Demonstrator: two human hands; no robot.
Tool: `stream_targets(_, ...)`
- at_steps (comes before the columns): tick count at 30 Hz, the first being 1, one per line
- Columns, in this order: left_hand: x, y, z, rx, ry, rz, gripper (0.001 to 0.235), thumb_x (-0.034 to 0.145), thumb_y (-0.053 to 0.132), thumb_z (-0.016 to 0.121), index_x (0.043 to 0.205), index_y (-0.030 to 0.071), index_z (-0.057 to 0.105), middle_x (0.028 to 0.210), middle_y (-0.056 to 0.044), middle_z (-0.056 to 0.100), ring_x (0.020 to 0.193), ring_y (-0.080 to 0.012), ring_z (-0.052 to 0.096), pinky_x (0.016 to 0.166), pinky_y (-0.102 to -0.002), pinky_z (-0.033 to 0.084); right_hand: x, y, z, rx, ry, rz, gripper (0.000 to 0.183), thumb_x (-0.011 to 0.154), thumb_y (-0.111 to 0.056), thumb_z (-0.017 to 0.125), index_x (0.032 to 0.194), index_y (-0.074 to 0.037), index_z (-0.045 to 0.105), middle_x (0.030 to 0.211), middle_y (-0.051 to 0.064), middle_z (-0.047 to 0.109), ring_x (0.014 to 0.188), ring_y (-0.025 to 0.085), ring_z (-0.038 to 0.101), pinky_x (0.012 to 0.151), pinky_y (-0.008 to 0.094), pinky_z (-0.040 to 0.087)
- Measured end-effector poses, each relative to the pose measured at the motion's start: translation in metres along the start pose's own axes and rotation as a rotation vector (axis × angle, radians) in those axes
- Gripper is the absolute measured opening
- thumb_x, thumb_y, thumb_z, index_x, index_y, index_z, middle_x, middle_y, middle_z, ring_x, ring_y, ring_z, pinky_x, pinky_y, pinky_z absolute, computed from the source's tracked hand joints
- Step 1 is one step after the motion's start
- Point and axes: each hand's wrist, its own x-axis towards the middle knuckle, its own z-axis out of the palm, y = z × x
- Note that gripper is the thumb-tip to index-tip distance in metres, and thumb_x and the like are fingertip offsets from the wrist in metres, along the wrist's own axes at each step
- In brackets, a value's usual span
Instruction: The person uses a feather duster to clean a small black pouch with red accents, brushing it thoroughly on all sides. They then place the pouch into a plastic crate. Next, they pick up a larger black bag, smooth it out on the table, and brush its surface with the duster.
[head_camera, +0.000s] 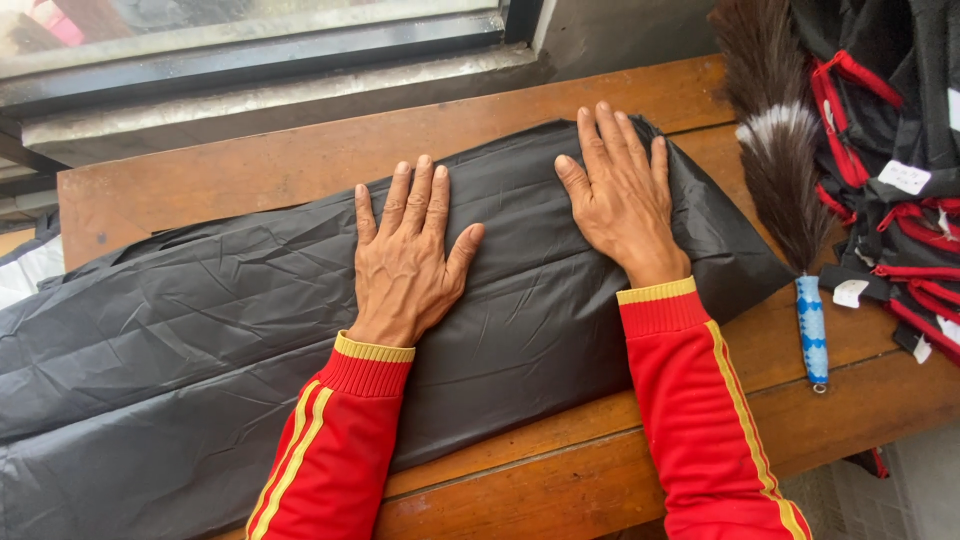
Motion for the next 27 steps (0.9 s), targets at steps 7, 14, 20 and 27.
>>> stream_targets(7,-0.002,-0.003,0.011,0.024,0.022,0.002,0.063,0.101,0.05,0.037,0.146,0.006,0.039,0.152,-0.015,0.035,0.142,-0.0316,0.026,0.114,-0.059,0.004,-0.03,-0.08,-0.005,-0.082,0.169,-0.195,0.067,0.101,-0.051,0.031,0.145,-0.002,0.038,0.148,0.028,0.034,0.14,0.042,0.026,0.109,0.063,0.007)
stream_targets(14,-0.002,-0.009,0.015,0.077,0.03,0.027,0.057,0.1,0.04,0.046,0.146,0.007,0.04,0.152,-0.013,0.036,0.141,-0.0296,0.029,0.113,-0.059,0.011,-0.032,-0.089,0.038,0.101,0.071,-0.357,0.074,0.095,-0.06,0.039,0.148,-0.009,0.034,0.15,0.019,0.036,0.14,0.034,0.033,0.113,0.056,0.02)
stream_targets(20,0.0,-0.006,-0.001,0.029,0.017,0.035,0.057,0.1,0.047,0.041,0.142,0.009,0.045,0.147,-0.012,0.043,0.138,-0.0287,0.036,0.113,-0.059,0.011,-0.01,-0.036,0.017,-0.065,0.01,-0.293,0.075,0.097,-0.061,0.038,0.15,-0.009,0.031,0.152,0.018,0.032,0.14,0.034,0.028,0.111,0.057,0.02)
stream_targets(27,0.0,-0.001,0.003,0.054,-0.012,0.043,0.056,0.099,0.046,0.043,0.142,0.011,0.047,0.149,-0.011,0.041,0.14,-0.0266,0.032,0.114,-0.057,0.008,-0.012,0.013,-0.022,-0.131,-0.15,-0.106,0.077,0.097,-0.06,0.034,0.152,-0.007,0.023,0.156,0.02,0.022,0.143,0.037,0.019,0.109,0.068,0.01)
